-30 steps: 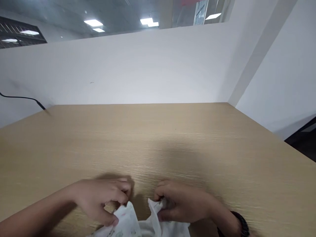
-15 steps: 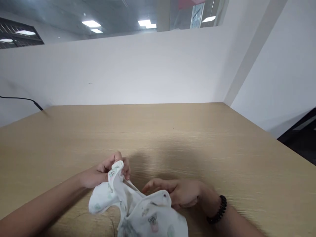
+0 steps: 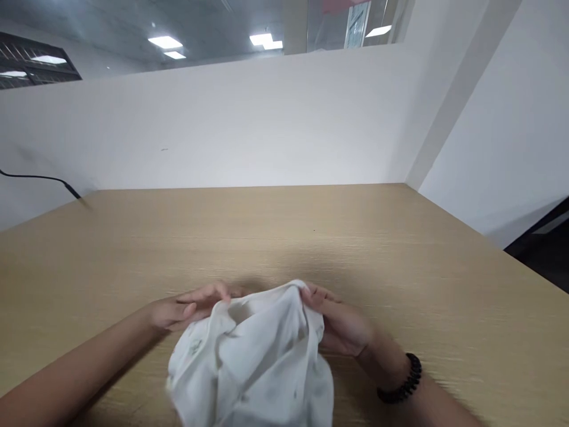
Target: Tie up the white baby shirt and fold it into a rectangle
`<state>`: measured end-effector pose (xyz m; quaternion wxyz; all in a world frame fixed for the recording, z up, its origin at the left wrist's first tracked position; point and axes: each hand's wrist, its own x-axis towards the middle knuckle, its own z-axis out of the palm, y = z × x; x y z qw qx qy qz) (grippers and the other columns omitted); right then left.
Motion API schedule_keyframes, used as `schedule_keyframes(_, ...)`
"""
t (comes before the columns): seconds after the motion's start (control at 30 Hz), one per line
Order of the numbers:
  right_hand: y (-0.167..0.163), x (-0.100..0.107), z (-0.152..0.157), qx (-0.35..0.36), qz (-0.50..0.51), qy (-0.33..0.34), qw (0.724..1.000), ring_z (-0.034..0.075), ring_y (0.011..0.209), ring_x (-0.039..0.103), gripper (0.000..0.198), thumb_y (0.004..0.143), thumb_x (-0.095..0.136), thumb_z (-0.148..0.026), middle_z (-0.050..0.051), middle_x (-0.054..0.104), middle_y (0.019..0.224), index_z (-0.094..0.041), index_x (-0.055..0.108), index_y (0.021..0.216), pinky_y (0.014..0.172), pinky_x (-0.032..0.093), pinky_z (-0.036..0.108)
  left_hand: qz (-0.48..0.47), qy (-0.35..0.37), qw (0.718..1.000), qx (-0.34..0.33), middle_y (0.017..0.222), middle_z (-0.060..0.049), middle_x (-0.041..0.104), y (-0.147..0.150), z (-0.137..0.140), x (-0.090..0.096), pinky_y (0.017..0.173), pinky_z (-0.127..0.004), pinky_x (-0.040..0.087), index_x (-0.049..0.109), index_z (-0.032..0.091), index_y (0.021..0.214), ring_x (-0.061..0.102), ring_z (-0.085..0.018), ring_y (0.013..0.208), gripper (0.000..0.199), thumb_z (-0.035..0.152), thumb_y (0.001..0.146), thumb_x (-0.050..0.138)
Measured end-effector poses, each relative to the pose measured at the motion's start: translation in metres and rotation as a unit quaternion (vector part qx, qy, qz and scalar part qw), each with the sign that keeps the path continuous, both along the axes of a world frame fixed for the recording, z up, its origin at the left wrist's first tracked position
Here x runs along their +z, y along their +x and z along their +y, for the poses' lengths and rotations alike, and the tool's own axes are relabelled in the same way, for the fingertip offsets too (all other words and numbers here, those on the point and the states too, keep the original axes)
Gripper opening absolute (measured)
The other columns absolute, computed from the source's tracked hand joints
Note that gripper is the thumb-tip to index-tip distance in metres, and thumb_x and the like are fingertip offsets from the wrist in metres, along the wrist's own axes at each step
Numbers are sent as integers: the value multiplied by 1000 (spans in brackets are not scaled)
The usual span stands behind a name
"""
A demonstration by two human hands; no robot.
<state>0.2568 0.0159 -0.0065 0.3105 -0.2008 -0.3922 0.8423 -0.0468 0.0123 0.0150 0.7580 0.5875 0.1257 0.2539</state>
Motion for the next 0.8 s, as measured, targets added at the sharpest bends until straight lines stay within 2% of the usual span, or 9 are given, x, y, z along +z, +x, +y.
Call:
schedule_keyframes(0.07,8,1,7,-35,-28,4,999,17,88,67,39,83,73,-54,6,70,99,-20,67,103,82,54,28,31,-21,999,13,138,-15,46,-1,4,-5,99,-42,42,39,25,140,48,-29,126,62,48,89,67)
schedule_keyframes(0.13,21,0,15,-18,-72,42,996,22,99,66,54,81,70,-65,9,68,111,-21,65,113,90,52,35,86,-31,995,28,131,-14,53,-3,8,-9,92,-35,47,37,24,143,55,-24,115,68,43,87,71)
schedule_keyframes(0.27,48,6,26,119,-160,162,967,25,102,66,72,72,74,-69,11,67,115,-19,63,123,91,52,37,176,-57,981,64,93,-8,64,-12,14,-9,67,-21,47,65,12,105,59,-16,79,45,47,80,77)
schedule_keyframes(0.37,57,24,29,195,-206,198,938,27,103,65,66,69,82,-54,9,69,105,-16,65,121,92,51,40,167,-69,976,122,68,-2,55,-19,16,-8,53,-18,38,64,10,78,48,-10,60,43,48,73,81)
schedule_keyframes(0.47,62,42,31,199,-247,200,927,28,101,66,50,71,81,-44,8,71,99,-15,69,110,91,52,40,100,-82,971,200,67,-1,49,-19,18,-6,57,-18,40,54,12,73,47,-11,61,45,48,70,82)
schedule_keyframes(0.57,79,48,32,188,-299,184,917,26,92,68,38,73,79,-42,9,71,94,-14,71,98,83,54,38,119,-54,961,245,69,2,44,-22,17,3,54,-16,36,47,15,76,42,-9,60,47,53,80,74)
schedule_keyframes(0.63,95,45,31,155,-309,174,922,23,84,68,35,74,77,-44,8,71,89,-14,71,91,77,53,35,175,-22,957,231,69,2,42,-28,13,15,50,-15,31,49,15,79,38,-8,57,43,53,86,69)
schedule_keyframes(0.73,111,35,30,48,-250,156,954,15,61,58,44,68,79,-56,1,59,65,-16,62,70,60,45,28,192,-8,962,193,71,1,46,-36,6,36,51,-17,32,53,14,82,41,-9,58,45,55,82,71)
schedule_keyframes(0.8,108,31,32,-44,-244,152,957,13,56,52,49,64,80,-60,-1,52,61,-18,55,65,55,41,26,174,14,957,232,74,-1,50,-37,6,43,57,-21,40,55,14,85,48,-12,64,51,60,76,74)
